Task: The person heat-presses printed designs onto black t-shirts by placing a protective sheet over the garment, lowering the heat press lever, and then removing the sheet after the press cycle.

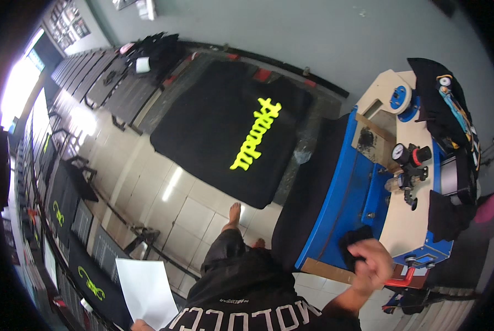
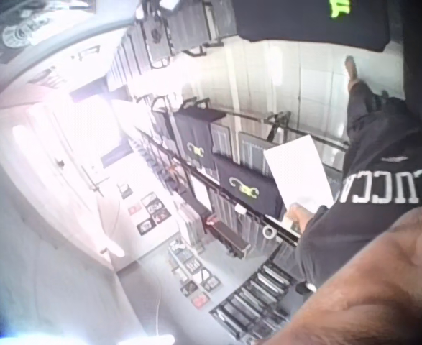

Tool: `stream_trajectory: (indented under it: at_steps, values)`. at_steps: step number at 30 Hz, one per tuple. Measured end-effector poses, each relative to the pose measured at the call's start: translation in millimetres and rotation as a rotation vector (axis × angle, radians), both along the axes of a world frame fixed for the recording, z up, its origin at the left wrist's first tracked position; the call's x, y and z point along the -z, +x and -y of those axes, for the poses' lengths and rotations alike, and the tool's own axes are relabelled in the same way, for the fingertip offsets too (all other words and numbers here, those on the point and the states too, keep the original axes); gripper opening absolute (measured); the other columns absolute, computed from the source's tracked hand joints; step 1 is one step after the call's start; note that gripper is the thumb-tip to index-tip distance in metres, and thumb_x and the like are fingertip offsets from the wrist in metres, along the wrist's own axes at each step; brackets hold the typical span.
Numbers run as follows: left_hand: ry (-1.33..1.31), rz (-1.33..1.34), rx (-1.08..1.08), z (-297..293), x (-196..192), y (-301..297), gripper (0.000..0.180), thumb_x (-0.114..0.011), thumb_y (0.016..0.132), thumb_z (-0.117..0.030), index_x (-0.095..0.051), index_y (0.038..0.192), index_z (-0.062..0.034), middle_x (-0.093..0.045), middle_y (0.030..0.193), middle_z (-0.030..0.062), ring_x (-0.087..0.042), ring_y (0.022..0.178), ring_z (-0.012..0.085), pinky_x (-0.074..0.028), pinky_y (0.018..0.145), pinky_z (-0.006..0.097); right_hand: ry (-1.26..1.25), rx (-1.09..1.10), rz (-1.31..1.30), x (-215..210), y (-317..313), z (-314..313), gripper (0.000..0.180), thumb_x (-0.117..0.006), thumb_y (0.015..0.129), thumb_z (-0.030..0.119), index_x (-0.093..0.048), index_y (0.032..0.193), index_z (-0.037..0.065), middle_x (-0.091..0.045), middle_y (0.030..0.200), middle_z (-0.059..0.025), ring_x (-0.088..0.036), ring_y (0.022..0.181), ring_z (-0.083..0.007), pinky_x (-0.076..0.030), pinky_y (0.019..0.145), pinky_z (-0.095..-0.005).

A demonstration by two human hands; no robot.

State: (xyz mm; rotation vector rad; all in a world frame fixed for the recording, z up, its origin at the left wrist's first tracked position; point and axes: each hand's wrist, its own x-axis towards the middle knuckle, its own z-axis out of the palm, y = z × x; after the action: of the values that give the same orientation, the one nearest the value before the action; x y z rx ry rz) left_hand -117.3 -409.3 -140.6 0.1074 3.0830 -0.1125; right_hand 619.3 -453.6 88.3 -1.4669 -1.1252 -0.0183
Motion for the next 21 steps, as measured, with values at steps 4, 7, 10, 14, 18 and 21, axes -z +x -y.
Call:
stream_trajectory:
  at_steps: [4, 7, 10, 14, 18, 21]
  values:
    - [0.81, -0.548, 1.185, -160.0, 78.8, 3.8, 0.034, -0.058, 0.084, -0.008, -0.06, 0.113, 0.0085, -0.062, 0.114, 0.0233, -0.056, 0.11, 0.0411, -0.044, 0.098, 0.045, 0.609, 0.446, 0.248, 13.4, 37.6, 63.6, 0.038, -0.045, 0.098, 0.034, -0.053, 0.077, 0.003, -0.056, 0.069, -0.011, -0.05, 0.061, -0.0197, -0.041, 0.056, -0.0347]
    - [0.955, 0.469, 1.275, -335.1, 45.3, 287.7, 0.036, -0.053, 0.086, -0.003, -0.057, 0.122, 0.0041, -0.058, 0.121, 0.0193, -0.057, 0.109, 0.0319, -0.044, 0.096, 0.039, 0.412, 0.947, 0.338, 28.8, 34.6, 118.9, 0.036, -0.043, 0.1, 0.029, -0.057, 0.083, 0.001, -0.052, 0.073, -0.009, -0.049, 0.068, -0.0202, -0.041, 0.066, -0.0343]
    - [0.85, 0.559, 1.954, -422.1, -19.2, 563.5, 0.028, -0.058, 0.086, -0.006, -0.063, 0.113, -0.0019, -0.062, 0.117, 0.0157, -0.059, 0.108, 0.0317, -0.046, 0.095, 0.039, 0.305, 1.606, 0.175, 31.4, 41.2, 99.4, 0.037, -0.042, 0.102, 0.029, -0.058, 0.085, 0.0, -0.052, 0.075, -0.0076, -0.05, 0.071, -0.0197, -0.043, 0.07, -0.0346]
    - [0.638, 0.912, 2.342, -487.8, -10.8, 798.2, 0.032, -0.05, 0.09, -0.01, -0.057, 0.121, -0.0076, -0.067, 0.099, 0.0194, -0.064, 0.093, 0.0387, -0.051, 0.081, 0.045, -0.001, 1.472, -0.111, 58.3, 56.1, 136.3, 0.044, -0.043, 0.104, 0.036, -0.059, 0.098, -0.004, -0.056, 0.084, -0.0054, -0.052, 0.076, -0.013, -0.045, 0.071, -0.0282]
    - [0.428, 0.694, 2.491, -515.9, 1.8, 935.6, 0.036, -0.05, 0.092, -0.017, -0.053, 0.128, -0.0119, -0.068, 0.095, 0.0241, -0.066, 0.086, 0.0424, -0.054, 0.076, 0.05, -0.15, 1.628, -0.018, 62.0, 58.8, 137.3, 0.031, -0.047, 0.102, 0.025, -0.059, 0.103, -0.004, -0.059, 0.092, -0.0076, -0.055, 0.084, -0.0134, -0.045, 0.075, -0.0281]
    - [0.34, 0.605, 2.489, -546.2, 27.3, 982.1, 0.035, -0.05, 0.092, -0.019, -0.054, 0.126, -0.0141, -0.068, 0.094, 0.0247, -0.066, 0.085, 0.0439, -0.053, 0.076, 0.053, -0.183, 1.44, -0.07, 72.1, 60.8, 159.3, 0.034, -0.05, 0.096, 0.021, -0.059, 0.115, -0.007, -0.063, 0.101, -0.0127, -0.058, 0.087, -0.0181, -0.047, 0.077, -0.0336]
